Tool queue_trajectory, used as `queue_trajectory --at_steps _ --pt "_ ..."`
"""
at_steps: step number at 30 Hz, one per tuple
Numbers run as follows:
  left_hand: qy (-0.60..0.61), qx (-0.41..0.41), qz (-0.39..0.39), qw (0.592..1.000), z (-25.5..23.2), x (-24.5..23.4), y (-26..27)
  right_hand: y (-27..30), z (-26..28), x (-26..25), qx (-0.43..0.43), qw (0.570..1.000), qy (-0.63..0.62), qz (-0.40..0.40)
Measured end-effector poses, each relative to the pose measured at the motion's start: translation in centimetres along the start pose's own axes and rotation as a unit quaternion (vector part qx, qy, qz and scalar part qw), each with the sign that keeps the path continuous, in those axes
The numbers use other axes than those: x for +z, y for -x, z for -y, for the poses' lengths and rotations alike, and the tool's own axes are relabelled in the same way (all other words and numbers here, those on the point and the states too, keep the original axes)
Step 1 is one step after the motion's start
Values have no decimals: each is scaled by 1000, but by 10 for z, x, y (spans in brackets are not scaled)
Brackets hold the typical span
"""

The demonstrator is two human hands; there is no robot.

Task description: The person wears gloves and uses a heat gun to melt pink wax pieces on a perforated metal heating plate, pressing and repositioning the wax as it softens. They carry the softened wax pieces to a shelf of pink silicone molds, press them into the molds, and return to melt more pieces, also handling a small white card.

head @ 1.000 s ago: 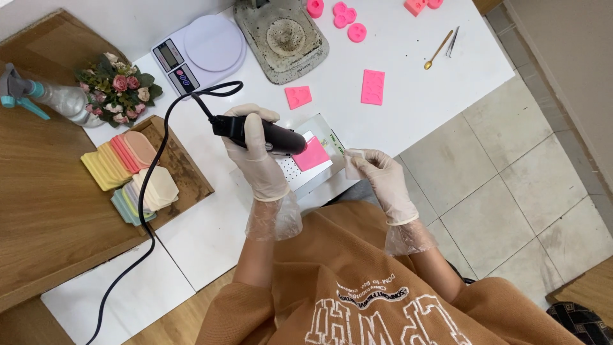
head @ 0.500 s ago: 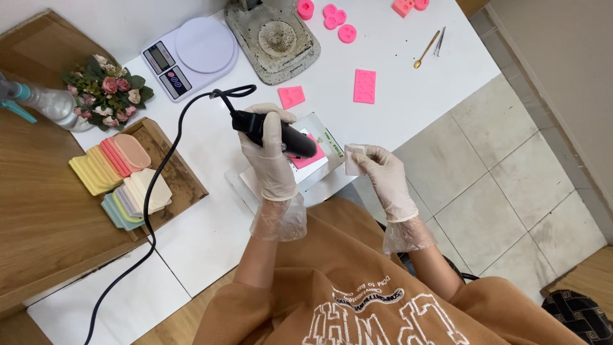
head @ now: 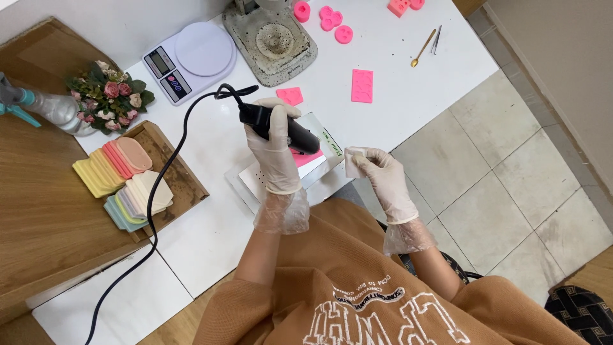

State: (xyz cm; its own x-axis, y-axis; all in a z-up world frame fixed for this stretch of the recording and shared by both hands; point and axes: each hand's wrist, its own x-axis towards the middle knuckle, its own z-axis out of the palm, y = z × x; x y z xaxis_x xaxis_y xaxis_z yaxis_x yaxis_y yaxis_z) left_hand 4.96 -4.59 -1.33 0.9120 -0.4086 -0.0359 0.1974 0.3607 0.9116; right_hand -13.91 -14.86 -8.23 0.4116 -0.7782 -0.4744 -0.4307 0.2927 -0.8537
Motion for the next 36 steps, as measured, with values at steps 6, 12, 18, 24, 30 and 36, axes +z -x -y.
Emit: queue_trajectory --at_steps 6,12,18,24,30,36 --pt "-8 26 -21 999 -2 1 -16 2 6 7 -2 1000 -9 15" --pt "-2 78 -50 996 -13 -14 -21 2 13 42 -203 973 111 -8" --pt "54 36 -92 994 -34 -22 -14 -9 -20 77 -480 797 366 9" --pt "46 54 -88 994 -28 -38 -9 -18 -16 70 -417 810 402 92" --pt "37 85 -94 991 -24 -50 -6 -12 39 79 -246 909 302 151" --pt "50 94 -115 988 -34 -53 -2 -26 19 80 -373 838 362 166"
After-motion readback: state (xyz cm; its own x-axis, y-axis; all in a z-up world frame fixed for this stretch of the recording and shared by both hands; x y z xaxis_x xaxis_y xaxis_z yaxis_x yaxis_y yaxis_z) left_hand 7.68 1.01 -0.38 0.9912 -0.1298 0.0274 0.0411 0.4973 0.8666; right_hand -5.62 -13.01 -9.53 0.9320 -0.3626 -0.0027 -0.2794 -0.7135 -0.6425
